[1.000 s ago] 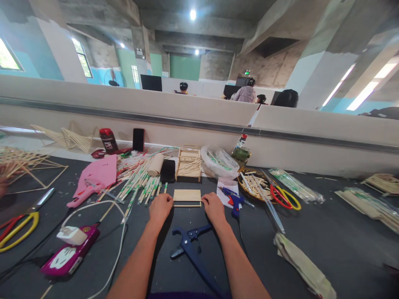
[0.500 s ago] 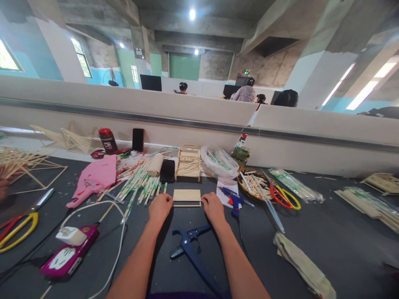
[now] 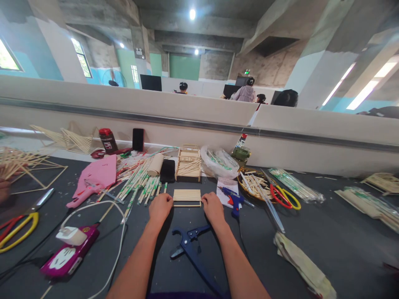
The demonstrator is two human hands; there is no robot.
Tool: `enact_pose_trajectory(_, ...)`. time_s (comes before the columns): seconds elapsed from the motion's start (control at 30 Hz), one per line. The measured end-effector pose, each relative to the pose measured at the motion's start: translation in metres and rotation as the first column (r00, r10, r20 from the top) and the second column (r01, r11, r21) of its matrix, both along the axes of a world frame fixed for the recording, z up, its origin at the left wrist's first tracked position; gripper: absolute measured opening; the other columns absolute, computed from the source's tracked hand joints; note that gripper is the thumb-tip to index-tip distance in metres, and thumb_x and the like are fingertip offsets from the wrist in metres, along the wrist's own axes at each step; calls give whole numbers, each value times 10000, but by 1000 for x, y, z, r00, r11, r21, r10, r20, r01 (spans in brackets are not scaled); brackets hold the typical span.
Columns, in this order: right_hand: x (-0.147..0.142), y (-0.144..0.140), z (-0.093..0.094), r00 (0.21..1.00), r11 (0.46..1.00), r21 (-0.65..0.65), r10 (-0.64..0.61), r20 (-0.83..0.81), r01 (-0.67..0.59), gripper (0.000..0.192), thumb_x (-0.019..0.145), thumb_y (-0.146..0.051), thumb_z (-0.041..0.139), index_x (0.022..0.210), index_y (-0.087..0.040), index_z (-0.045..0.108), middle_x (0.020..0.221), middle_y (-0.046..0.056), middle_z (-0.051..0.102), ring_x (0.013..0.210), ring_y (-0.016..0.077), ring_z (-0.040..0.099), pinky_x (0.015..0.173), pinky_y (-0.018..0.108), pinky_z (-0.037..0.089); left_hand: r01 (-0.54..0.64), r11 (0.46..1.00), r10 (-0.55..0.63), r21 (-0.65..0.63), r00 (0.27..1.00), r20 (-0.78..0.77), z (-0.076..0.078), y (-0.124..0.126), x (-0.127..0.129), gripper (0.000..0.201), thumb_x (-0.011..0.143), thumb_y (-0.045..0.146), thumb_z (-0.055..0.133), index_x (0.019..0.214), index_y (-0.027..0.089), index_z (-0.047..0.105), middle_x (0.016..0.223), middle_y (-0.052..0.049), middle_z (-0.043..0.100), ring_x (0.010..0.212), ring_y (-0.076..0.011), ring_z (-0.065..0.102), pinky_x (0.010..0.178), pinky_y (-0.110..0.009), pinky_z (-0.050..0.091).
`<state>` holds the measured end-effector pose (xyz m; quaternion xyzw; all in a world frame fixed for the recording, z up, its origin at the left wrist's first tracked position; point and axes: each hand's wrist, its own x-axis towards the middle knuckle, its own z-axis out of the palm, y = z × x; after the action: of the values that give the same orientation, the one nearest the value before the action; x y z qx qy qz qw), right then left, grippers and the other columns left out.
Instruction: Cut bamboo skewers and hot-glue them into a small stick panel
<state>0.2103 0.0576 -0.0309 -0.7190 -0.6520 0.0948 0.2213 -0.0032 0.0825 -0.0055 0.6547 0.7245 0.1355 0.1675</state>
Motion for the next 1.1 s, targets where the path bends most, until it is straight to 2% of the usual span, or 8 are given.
enact_pose_trajectory(0.23,1,3,-6,1000,1000,11,17,-4,-17,170,880,-186,512,841,-211,676,904,46,608,852,152,564,716,220,367,3,1000,-3,-14,1000,8,5,-3,2,185,779,281,522,803,240,701,919,-43,724,850,-205,648,672,-263,426)
enact_pose_trajectory(0.43,1,-4,6,999,999,37,37,-12,-36,196,883,-148,480,828,-193,663,884,57,596,870,158,563,743,229,369,-3,1000,3,-26,1000,8,11,-5,-1,180,804,280,505,794,235,679,884,-40,709,813,-201,637,658,-268,425)
enact_pose_trajectory(0.53,-1,-10,15,997,995,62,80,-22,-79,214,885,-119,455,826,-182,651,882,60,588,874,155,557,769,226,373,18,984,-9,175,999,-48,19,-10,0,184,832,251,484,846,212,663,928,-59,679,893,-216,606,739,-291,440)
enact_pose_trajectory(0.63,-6,-16,24,993,987,106,121,-11,-119,214,894,-116,441,837,-180,638,893,62,579,883,159,547,782,228,379,160,874,-124,459,986,-109,29,-19,9,207,858,244,476,968,194,645,1016,-80,635,1009,-236,544,877,-332,413)
enact_pose_trajectory(0.7,-11,-21,28,990,981,135,141,9,-141,209,904,-130,436,846,-184,630,898,62,573,883,164,540,782,232,383,294,812,-268,505,955,-126,32,-24,19,218,878,253,462,994,204,641,1028,-73,627,996,-231,537,893,-347,401)
enact_pose_trajectory(0.77,-16,-25,32,988,975,156,153,30,-156,210,913,-143,428,855,-191,624,903,61,569,882,168,535,779,237,385,398,777,-385,488,914,-132,31,-28,29,215,872,246,483,1008,205,645,1009,-70,633,984,-226,537,890,-353,397)
enact_pose_trajectory(0.83,-20,-27,35,986,971,172,160,46,-165,214,916,-147,422,864,-195,623,911,61,569,883,171,532,777,241,388,439,773,-439,458,891,-113,26,-30,38,198,873,254,495,974,201,658,962,-68,645,951,-219,544,887,-359,395)
enact_pose_trajectory(1.1,-25,-32,37,982,959,213,178,67,-188,215,933,-166,413,882,-199,619,915,60,572,888,173,529,802,247,390,426,815,-440,394,896,-58,13,-34,49,187,888,283,500,871,211,672,876,-48,646,866,-183,575,802,-305,393)
